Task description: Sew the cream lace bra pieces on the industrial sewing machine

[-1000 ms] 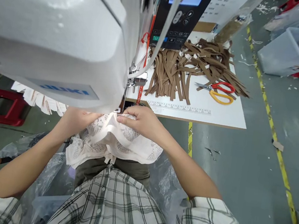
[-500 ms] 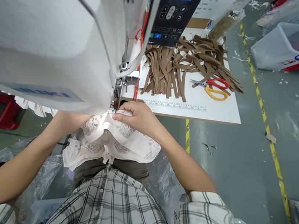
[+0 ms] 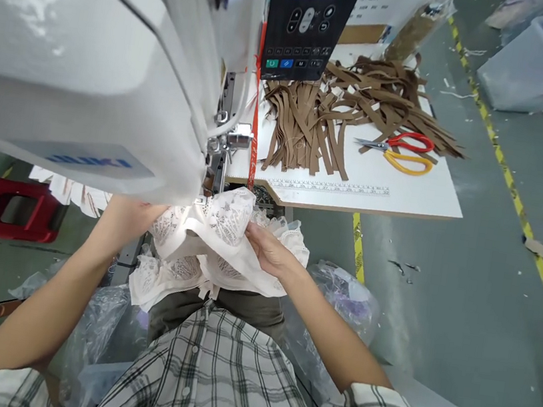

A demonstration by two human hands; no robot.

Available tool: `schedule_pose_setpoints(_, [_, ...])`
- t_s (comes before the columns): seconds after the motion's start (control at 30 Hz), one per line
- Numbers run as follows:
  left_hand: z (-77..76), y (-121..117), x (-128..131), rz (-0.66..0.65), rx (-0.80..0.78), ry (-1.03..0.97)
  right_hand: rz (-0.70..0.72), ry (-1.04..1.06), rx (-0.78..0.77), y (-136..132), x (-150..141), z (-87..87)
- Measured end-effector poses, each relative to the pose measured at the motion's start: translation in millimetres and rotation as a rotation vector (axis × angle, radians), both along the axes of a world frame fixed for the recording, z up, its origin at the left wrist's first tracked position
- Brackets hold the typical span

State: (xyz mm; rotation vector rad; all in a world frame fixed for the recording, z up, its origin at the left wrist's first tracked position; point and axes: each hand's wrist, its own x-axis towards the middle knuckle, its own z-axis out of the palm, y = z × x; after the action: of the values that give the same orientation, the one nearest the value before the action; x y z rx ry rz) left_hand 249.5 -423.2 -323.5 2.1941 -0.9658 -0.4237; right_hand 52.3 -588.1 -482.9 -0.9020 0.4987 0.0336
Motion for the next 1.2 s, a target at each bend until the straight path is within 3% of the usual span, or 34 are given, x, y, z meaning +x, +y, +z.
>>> schedule_pose_setpoints(0.1, [-1.3,-1.1,-1.7,-0.002,0.003,-0.015,0.002,-0.001,0.042,-7.0,-5.3,4.8])
schedule_pose_setpoints(0.27, [-1.3,-4.7,-9.1,-0.045,0.005,-0.005,-0.176,0.027,0.040,-18.3,-4.4,12.5])
schedule_pose_setpoints(0.43, [-3.9,-4.0,-10.3,0.005,0.019,0.010,-0.311,0.029,0.050,-28.4,-3.4,23.3])
schedule_pose_setpoints(0.57, [-12.0,9.4,-4.2,0.001,-0.026,-0.034,-0.421,0.033,-0.046,-40.1,-8.8,38.2])
schedule_pose_setpoints(0.67, [-14.8,25.4,-14.7,0.087,-0.118,-0.233,-0.487,-0.023,-0.164,-41.0,-15.4,55.9])
schedule_pose_setpoints(0.73, [-11.1,33.5,-34.5,0.061,-0.230,-0.430,-0.356,-0.101,-0.273,-30.6,-18.1,73.3])
schedule_pose_setpoints(0.83, [1.2,36.9,-70.0,-0.293,-0.356,-0.508,0.201,-0.333,-0.474,-0.6,-16.3,106.4])
schedule_pose_setpoints(0.87, [5.2,36.4,-78.5,-0.418,-0.321,-0.453,0.367,-0.416,-0.540,9.8,-14.3,117.1])
schedule_pose_setpoints(0.93, [10.0,35.4,-85.7,-0.539,-0.133,-0.246,0.492,-0.502,-0.686,25.0,-9.0,133.5])
schedule_pose_setpoints(1.03, [6.2,34.6,-73.2,-0.376,0.086,0.083,0.360,-0.375,-0.871,26.8,2.5,138.8])
schedule_pose_setpoints(1.1, [-1.0,31.6,-58.0,-0.194,0.053,0.161,0.263,-0.241,-0.959,18.2,13.2,131.4])
schedule_pose_setpoints(1.2, [-11.6,19.9,-38.7,0.044,-0.040,0.119,0.172,-0.100,-1.014,4.9,31.4,117.5])
